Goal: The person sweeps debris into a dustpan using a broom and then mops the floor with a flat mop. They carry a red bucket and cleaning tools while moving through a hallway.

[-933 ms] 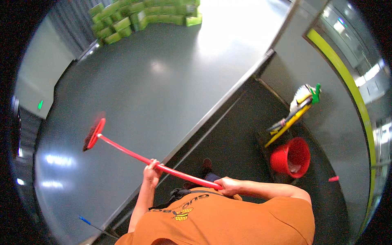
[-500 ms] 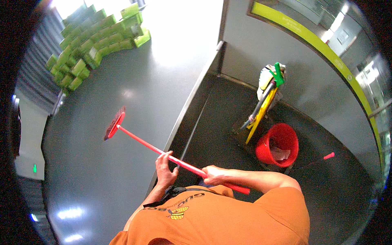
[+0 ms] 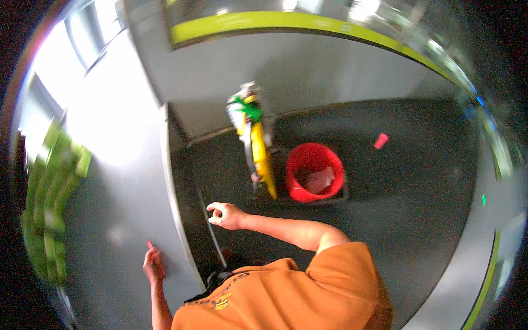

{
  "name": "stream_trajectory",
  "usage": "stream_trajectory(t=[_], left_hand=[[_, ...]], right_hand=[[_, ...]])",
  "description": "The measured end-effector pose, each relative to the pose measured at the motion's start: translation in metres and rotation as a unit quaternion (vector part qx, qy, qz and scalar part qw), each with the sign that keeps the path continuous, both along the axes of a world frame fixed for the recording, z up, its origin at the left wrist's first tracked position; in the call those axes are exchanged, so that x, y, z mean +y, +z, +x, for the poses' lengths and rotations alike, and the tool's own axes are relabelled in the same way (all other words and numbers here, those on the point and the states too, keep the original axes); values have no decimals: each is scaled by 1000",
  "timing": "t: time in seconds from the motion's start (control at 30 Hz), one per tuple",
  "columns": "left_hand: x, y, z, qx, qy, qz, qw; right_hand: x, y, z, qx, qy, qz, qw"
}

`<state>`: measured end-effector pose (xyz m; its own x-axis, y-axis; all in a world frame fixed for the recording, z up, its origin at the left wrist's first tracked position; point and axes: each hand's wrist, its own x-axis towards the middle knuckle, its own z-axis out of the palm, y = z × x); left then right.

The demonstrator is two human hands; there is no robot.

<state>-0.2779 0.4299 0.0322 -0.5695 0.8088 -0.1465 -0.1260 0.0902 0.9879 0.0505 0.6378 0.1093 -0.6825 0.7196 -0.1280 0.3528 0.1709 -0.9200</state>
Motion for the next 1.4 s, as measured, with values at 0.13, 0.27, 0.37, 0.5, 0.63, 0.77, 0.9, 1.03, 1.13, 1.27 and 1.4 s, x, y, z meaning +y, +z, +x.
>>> stream_trajectory(t=[0.13, 0.27, 0.37, 0.5, 0.63, 0.77, 0.9, 1.03, 1.13, 1.27, 1.4], left_hand=[[46, 21, -107, 133, 27, 19, 991], [99, 34, -130, 508, -6, 131, 851], [147, 13, -176, 412, -23, 70, 908], [237, 49, -204, 360, -84, -9, 929], [301, 67, -211, 292, -132, 102, 942], [352, 116, -190, 277, -185, 19, 943], [400, 82, -271, 380, -147, -63, 911], [449, 131, -262, 367, -42, 87, 925], [459, 171, -253, 361, 30, 138, 922], [496, 183, -267, 292, 17, 194, 936], [527, 176, -286, 426, 25, 171, 888]], right_hand=[[99, -23, 19, -98, -233, 144, 957], [154, -71, 54, -173, -446, 250, 842], [194, -67, 57, -227, -520, 109, 816], [226, -75, 50, -258, -553, 61, 790], [248, -91, 42, -241, -555, 24, 796], [262, -120, 45, -197, -555, 72, 805], [270, -88, 46, -144, -515, -58, 843], [266, -127, 55, -67, -508, -2, 859], [269, -138, 51, -52, -492, -29, 869], [272, -126, 53, -73, -507, 67, 856], [276, -142, 55, -98, -487, 94, 863]])
